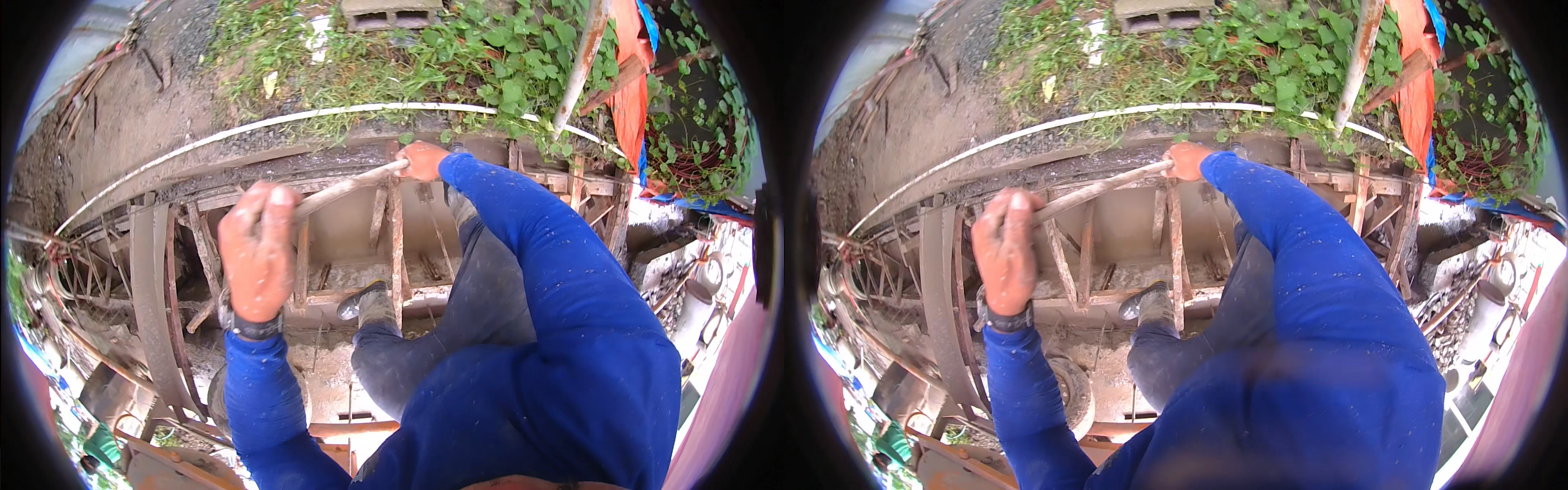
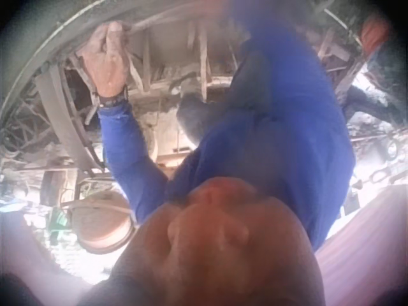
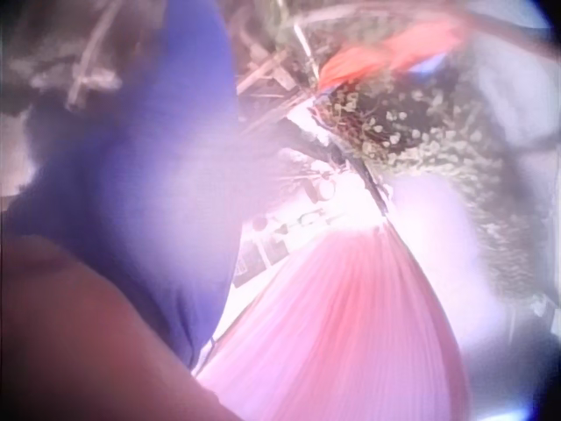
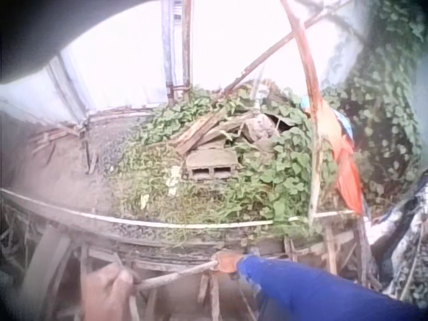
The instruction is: The person uses a long metal rod to push and level wet concrete within a wooden formwork. They repeatedly move the rod back and forth to distribute the material evenly across the surface.
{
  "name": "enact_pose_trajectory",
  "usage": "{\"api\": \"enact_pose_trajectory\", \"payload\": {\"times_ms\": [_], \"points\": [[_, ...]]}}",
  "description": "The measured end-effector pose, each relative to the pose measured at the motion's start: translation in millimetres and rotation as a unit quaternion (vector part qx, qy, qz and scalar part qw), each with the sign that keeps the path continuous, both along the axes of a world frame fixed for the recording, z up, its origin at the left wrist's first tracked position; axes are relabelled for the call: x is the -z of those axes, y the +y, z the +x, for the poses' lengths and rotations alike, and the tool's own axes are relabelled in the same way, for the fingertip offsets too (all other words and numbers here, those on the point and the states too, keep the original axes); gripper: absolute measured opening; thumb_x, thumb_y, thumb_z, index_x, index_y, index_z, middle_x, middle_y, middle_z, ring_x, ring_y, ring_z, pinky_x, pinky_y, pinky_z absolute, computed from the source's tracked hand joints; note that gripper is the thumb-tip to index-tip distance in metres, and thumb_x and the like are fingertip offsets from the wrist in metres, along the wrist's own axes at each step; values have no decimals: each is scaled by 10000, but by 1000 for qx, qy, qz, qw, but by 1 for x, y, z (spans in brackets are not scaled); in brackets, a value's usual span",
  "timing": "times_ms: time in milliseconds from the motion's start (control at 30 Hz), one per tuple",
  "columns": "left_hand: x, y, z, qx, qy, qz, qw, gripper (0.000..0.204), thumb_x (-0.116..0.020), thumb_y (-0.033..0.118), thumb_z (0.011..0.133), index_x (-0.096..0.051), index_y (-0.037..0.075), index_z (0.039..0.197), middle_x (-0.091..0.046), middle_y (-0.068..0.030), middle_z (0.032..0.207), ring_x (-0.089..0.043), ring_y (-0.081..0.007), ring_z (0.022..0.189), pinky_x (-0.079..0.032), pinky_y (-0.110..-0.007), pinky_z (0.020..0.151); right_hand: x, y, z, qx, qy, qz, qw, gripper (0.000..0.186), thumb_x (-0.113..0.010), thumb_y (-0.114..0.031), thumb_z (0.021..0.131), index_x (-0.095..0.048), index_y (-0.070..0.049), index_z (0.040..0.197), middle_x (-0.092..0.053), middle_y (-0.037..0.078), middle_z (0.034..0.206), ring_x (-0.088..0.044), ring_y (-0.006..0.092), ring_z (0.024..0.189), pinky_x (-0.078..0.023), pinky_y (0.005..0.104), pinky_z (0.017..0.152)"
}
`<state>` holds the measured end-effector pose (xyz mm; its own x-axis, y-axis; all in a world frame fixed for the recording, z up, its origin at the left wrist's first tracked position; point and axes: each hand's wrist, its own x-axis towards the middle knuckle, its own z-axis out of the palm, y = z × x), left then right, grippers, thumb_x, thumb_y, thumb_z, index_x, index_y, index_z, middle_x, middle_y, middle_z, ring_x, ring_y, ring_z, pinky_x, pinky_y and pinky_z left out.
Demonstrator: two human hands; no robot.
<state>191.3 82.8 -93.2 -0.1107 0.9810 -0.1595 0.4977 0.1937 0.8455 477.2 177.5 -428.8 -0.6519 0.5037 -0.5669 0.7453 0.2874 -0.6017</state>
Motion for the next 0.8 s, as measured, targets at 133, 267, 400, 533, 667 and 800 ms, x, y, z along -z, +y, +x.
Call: {"api": "enact_pose_trajectory", "payload": {"times_ms": [133,267,400,533,667,800], "points": [[-8,-22,-11,83,17,94,992,364,-563,267,1076,-683,-30,902,-618,-132,761,-573,-246,674,-471,-367,673,-49,-29,-22,47,-56,4,997,435,-727,-433,923,-750,-69,1161,-749,231,1062,-695,416,1081,-543,491,953],[-14,-31,-16,112,36,175,977,355,-581,258,1069,-675,-37,897,-633,-177,795,-612,-357,714,-487,-417,709,-42,-74,-27,176,-46,111,977,482,-748,-421,908,-737,-72,1239,-734,225,1184,-673,406,1168,-536,468,1007],[-42,-38,-32,94,17,115,989,318,-602,222,1037,-627,-22,835,-572,-213,754,-554,-426,694,-416,-492,645,-30,-104,-50,239,40,221,945,240,-725,-271,859,-747,-81,1004,-741,179,1077,-672,404,1087,-517,496,933],[-56,-52,-40,-5,42,146,988,349,-566,225,1049,-651,-27,823,-605,-135,746,-573,-271,666,-459,-386,646,-66,-86,-94,186,72,147,969,370,-689,-295,869,-737,-101,1181,-734,181,1170,-657,385,1173,-440,542,1051],[-74,-24,-15,20,87,70,994,473,-523,358,1093,-686,-36,888,-674,-129,881,-619,-258,899,-468,-403,935,-68,-70,-84,156,89,98,979,427,-683,-326,891,-724,-115,1260,-731,190,1198,-655,382,1196,-432,556,1072],[-37,23,29,22,81,51,995,463,-523,337,1101,-654,-33,855,-589,-59,772,-528,-159,755,-422,-321,723,-51,-22,-51,100,33,54,993,435,-660,-379,939,-720,-121,1284,-733,179,1207,-650,382,1217,-443,581,1051]]}}
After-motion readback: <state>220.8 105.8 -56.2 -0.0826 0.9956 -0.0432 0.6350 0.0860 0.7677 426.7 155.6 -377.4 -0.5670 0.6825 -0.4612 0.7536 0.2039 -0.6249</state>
